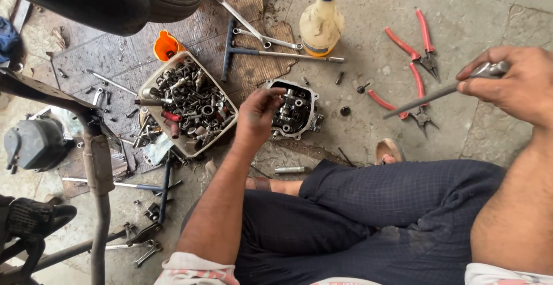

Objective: Assembling and repairing motorcycle engine components including the cylinder head, valves, and associated hardware.

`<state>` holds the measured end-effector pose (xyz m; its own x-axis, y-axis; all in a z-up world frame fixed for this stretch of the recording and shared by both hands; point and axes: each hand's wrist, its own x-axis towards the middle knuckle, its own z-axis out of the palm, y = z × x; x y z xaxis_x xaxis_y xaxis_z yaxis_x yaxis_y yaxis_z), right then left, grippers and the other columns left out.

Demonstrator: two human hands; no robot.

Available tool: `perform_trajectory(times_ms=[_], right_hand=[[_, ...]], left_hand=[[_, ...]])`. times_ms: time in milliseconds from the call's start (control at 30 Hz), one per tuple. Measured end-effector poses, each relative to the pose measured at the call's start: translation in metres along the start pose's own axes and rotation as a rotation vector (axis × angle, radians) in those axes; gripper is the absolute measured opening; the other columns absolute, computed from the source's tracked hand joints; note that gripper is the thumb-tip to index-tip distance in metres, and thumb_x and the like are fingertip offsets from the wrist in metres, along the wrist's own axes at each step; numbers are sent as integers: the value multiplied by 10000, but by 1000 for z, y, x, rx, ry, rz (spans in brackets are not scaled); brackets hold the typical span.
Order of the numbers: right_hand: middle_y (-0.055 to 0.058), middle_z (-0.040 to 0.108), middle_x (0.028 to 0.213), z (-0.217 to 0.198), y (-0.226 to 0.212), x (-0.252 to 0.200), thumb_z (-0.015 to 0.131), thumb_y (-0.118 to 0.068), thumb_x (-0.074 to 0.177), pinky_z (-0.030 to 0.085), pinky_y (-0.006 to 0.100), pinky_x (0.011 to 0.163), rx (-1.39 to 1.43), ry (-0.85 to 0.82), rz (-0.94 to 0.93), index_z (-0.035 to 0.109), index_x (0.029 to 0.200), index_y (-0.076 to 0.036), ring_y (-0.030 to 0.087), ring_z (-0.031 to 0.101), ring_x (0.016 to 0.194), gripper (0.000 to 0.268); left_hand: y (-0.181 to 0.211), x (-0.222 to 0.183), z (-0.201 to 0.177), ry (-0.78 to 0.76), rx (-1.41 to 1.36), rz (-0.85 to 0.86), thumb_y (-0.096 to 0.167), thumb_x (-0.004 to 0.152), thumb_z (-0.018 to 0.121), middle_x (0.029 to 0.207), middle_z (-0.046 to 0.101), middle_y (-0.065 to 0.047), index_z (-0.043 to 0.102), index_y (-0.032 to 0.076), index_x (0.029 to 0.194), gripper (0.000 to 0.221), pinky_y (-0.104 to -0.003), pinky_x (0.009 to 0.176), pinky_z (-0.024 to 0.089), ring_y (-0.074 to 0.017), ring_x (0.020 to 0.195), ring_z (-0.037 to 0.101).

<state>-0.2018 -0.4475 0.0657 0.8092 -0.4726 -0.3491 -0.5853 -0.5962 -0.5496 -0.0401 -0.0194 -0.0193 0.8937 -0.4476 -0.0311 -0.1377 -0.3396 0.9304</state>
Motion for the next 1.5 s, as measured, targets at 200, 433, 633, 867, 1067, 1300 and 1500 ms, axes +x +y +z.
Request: perform_trajectory(times_ms=[200,433,633,867,1067,1300,1500], right_hand=[[149,657,779,-5,59,7,784,-66,912,412,257,471,288,82,-260,700,1097,37,121,565,598,227],[164,596,719,-20,59,-19,679,-55,1039,447,285,441,349,21,-225,560,1043,-2,149,538,589,131],[129,657,899,1,-33,-59,678,-146,956,521,261,536,976,-346,-625,554,950,-116,157,642,696,128],[93,604,947,39,-40,-68,730,54,942,471,259,616,1317,-771,-767,513,865,-124,133,582,772,291],[86,580,897,54,-62,-82,628,107,868,435,249,522,1066,-536,-440,444,1076,-118,102,532,679,357],[69,570,913,71,-72,-56,615,97,851,419,248,518,1202,-362,-179,402,1211,-143,83,488,621,482],[69,574,912,68,-61,-42,629,89,863,402,256,458,1163,-335,-121,409,1191,-137,80,479,549,455]], left_hand=[[-24,-8,5,99,-179,-39,-83,954,597,1069,776,-59,680,67,1084,215,-249,951,614,-108,1053,740],[-43,-21,-1,77,-78,-6,-77,994,581,1137,779,-94,637,48,1036,143,-286,982,609,-162,1127,736],[-39,-24,-7,-55,44,82,-71,989,565,1270,738,-112,554,52,1064,145,-304,958,598,-172,1131,729],[-20,-11,-18,44,205,109,91,1028,658,1148,727,-86,612,170,1275,263,-335,908,619,-199,1039,732],[41,0,-16,-449,918,-27,359,690,921,1495,463,-115,360,230,1522,1011,-408,867,592,-308,1036,696],[-27,22,-16,-467,891,267,365,600,952,1495,504,-84,409,130,1497,1075,-470,856,581,-354,1017,710],[4,9,14,-360,1095,-29,620,580,905,1369,548,-160,483,17,1314,1039,-432,750,613,-321,967,724]])
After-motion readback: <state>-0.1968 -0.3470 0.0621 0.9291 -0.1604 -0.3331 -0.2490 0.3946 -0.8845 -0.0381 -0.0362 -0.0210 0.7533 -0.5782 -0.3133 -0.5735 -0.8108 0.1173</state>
